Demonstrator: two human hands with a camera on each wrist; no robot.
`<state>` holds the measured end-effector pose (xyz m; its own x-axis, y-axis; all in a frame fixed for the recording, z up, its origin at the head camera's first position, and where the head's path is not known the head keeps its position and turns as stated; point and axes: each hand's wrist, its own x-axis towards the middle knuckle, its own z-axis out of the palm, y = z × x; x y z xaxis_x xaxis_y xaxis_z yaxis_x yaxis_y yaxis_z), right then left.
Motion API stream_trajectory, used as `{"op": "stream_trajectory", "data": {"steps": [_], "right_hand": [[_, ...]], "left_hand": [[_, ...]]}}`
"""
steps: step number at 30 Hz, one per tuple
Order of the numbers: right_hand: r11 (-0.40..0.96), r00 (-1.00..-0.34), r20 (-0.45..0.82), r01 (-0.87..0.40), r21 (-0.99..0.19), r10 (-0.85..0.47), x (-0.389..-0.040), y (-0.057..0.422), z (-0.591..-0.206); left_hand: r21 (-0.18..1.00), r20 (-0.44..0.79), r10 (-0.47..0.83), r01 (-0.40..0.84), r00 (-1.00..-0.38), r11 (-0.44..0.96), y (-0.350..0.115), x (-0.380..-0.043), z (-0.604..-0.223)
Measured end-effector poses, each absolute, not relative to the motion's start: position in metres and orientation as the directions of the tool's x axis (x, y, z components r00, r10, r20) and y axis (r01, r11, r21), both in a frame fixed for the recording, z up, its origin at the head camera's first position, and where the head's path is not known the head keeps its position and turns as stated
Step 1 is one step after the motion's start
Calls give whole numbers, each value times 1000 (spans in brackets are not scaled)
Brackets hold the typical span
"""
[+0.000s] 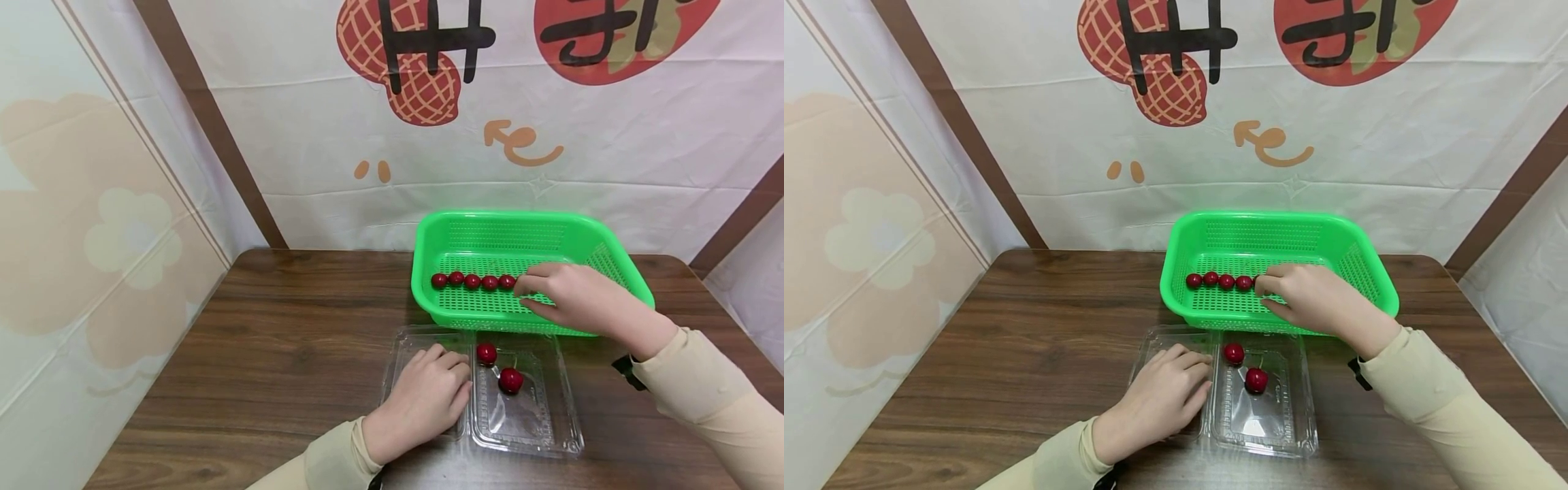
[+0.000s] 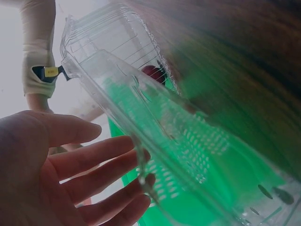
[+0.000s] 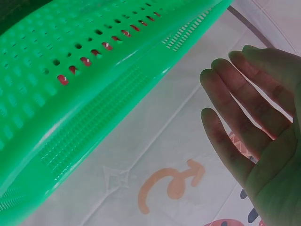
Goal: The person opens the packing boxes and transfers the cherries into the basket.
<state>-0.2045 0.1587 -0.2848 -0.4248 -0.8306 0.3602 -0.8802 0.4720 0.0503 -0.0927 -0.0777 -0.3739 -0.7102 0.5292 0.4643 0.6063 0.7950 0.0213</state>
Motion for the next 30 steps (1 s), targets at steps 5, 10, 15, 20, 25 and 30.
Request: {"op": "stream_trajectory", "data": {"steps": [5,10,15,20,25,30], "right_hand": [[430,-366,406,-899,76,-837,-199,157,-288],[413,-349,415,-908,74,-840,-194,156,-293],[394,-329,425,-916,72,-843,-188,156,-298],[386,-316,438,-919,79,-842,-185,155,-304],[388,-319,443,-919,74,-838,-182,156,-310],[386,-323,436,-921,60,-840,-179,156,-316]], "left_hand": [[22,461,528,604,-713,797,-78,-93,-374],[20,464,527,603,-712,797,-77,-93,-374],[19,465,528,605,-710,796,-77,-93,-375],[22,461,528,604,-713,797,-78,-93,-374],[22,460,532,608,-711,794,-78,-93,-375],[25,456,530,605,-715,796,-77,-93,-375]]}}
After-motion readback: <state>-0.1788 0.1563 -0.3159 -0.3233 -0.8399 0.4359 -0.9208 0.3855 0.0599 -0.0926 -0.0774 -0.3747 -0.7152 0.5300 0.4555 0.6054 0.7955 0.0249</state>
